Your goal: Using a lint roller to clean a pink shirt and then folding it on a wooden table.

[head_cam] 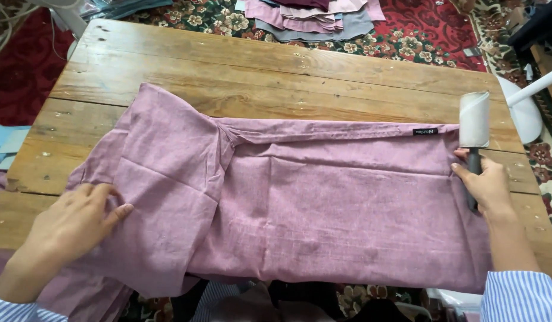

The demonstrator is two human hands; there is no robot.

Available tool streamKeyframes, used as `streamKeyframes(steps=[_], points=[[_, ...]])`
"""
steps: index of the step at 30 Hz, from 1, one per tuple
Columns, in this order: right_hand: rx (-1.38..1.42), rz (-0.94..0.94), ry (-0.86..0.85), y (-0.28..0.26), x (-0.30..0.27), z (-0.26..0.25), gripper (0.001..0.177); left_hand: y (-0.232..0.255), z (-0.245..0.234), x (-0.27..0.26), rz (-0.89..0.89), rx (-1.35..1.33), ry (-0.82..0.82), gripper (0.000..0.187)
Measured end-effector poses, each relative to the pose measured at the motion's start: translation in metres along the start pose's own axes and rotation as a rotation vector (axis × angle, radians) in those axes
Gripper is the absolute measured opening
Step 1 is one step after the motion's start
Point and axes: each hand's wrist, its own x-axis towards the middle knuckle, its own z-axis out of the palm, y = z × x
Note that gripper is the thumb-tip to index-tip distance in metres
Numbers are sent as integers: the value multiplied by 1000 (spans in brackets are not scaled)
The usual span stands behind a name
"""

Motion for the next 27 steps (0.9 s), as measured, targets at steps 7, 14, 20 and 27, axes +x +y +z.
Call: streamKeyframes(steps=[7,14,20,27], points=[[92,-12,-45,3,-1,0,34,-27,43,-3,-186,39,171,63],[110,-38,-54,10,1,0,34,-55,63,-9,-305,-100,279,105],[78,-17,-47,1,-3,-1,35,-86,43,-4,-247,-38,52,51],[63,-21,-52,9,-1,0,35,-124,-16,70,206,-188,399,53]])
